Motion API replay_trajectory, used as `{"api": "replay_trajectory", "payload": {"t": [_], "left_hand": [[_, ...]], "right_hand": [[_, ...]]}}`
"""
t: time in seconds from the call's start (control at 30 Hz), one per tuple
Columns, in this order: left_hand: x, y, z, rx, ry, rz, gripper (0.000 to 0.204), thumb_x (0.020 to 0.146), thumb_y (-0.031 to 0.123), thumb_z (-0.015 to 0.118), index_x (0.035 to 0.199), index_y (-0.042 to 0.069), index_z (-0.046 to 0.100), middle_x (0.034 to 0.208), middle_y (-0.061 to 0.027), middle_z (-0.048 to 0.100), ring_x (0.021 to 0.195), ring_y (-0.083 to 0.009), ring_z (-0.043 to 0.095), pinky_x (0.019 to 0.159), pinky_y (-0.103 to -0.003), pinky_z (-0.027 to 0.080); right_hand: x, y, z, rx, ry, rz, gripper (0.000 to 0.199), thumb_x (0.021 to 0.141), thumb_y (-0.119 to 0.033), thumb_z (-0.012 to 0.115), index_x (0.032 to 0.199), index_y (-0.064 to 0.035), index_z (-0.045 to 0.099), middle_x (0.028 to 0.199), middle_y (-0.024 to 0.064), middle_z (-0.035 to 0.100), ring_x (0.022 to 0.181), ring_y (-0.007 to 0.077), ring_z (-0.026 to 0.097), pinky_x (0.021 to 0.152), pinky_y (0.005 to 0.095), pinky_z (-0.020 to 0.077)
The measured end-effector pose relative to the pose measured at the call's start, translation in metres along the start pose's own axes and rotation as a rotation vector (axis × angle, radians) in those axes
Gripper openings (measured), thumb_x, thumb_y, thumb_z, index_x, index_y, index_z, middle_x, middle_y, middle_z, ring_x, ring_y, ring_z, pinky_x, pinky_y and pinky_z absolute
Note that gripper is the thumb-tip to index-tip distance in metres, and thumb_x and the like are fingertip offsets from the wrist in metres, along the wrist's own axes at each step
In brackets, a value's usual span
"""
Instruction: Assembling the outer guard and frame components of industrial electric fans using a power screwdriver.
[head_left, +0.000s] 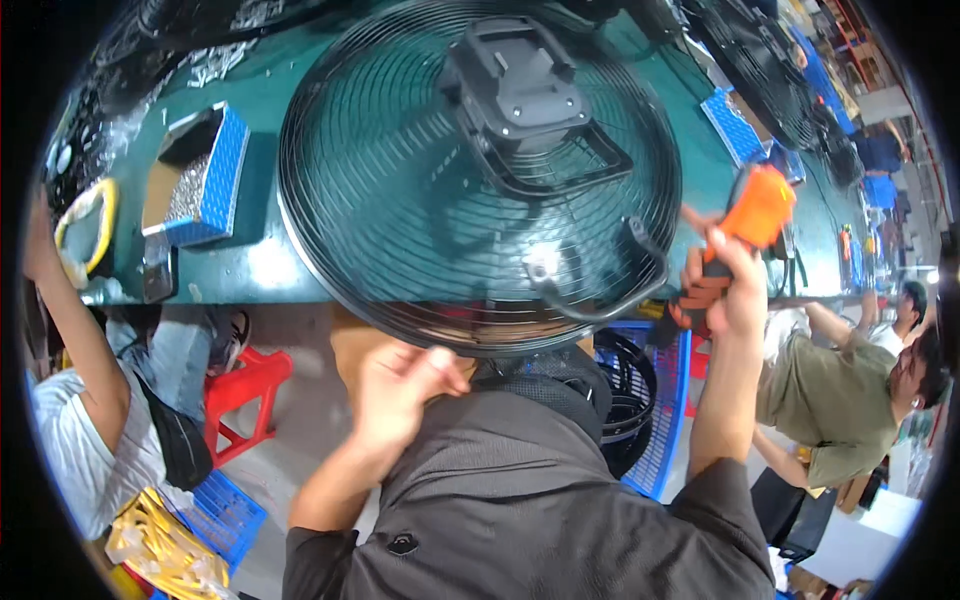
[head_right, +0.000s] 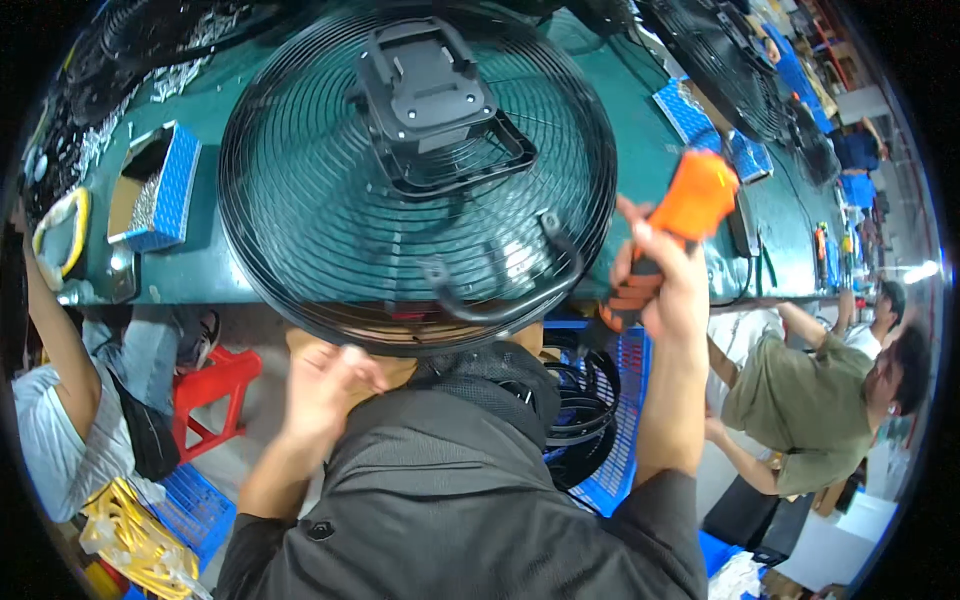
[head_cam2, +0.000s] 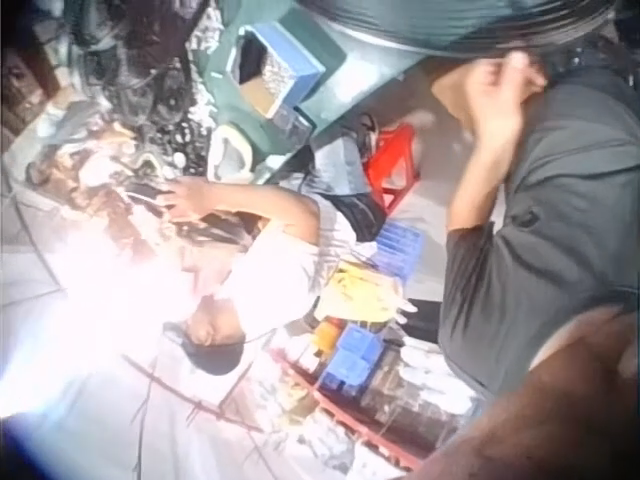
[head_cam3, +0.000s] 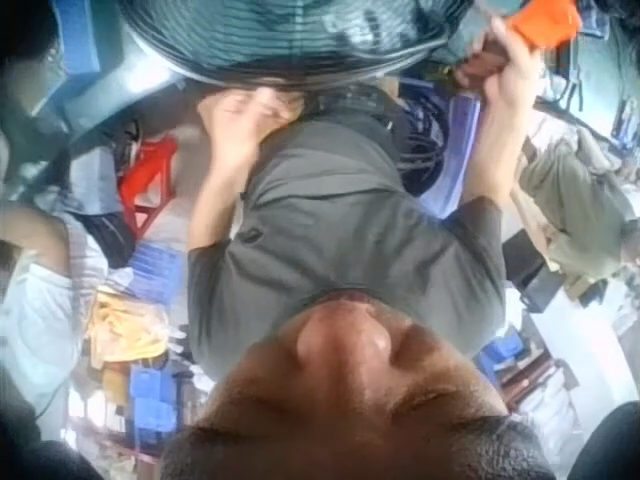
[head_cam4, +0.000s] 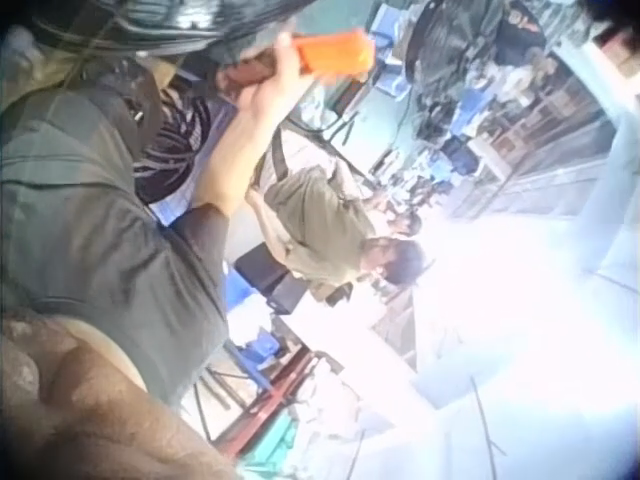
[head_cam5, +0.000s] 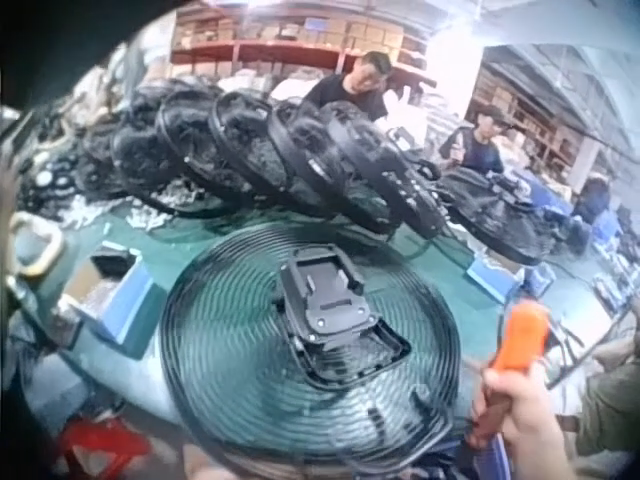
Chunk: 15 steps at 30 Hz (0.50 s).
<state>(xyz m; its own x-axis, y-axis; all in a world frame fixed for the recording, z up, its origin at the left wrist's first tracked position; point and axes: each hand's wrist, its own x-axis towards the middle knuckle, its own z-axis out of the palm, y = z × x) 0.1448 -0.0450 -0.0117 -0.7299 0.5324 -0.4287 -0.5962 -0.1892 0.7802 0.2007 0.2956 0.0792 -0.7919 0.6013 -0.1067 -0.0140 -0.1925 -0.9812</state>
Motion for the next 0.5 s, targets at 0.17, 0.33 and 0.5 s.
{"api": "replay_trajectory", "payload": {"t": [0.17,0.33,0.5], "left_hand": [[0.012,-0.029,0.061,-0.117,-0.094,-0.027,0.025,0.094,0.020,0.066,0.105,-0.002,0.068,0.087,-0.0089,0.070,0.073,-0.0134,0.066,0.061,-0.025,0.052],[0.008,-0.001,0.031,0.225,-0.236,0.003,0.022,0.091,0.017,0.070,0.105,0.000,0.069,0.093,-0.0079,0.071,0.076,-0.0107,0.065,0.063,-0.024,0.051],[-0.019,0.109,-0.043,0.982,0.271,0.570,0.016,0.082,-0.001,0.067,0.098,-0.001,0.067,0.089,-0.0064,0.068,0.075,-0.0117,0.062,0.066,-0.025,0.049]], "right_hand": [[0.076,-0.017,-0.017,0.045,-0.042,0.143,0.034,0.084,-0.019,0.071,0.108,-0.0010,0.055,0.105,0.0190,0.066,0.062,0.0167,0.060,0.058,0.0312,0.0499],[0.052,-0.033,-0.035,-0.007,-0.051,-0.308,0.029,0.091,-0.017,0.062,0.113,0.0002,0.053,0.126,0.0302,0.058,0.062,0.0121,0.056,0.059,0.0288,0.0470],[0.018,-0.018,-0.034,0.011,0.024,-0.630,0.027,0.094,-0.007,0.054,0.118,0.0047,0.050,0.105,0.0200,0.059,0.067,0.0141,0.055,0.065,0.0307,0.0460]]}}
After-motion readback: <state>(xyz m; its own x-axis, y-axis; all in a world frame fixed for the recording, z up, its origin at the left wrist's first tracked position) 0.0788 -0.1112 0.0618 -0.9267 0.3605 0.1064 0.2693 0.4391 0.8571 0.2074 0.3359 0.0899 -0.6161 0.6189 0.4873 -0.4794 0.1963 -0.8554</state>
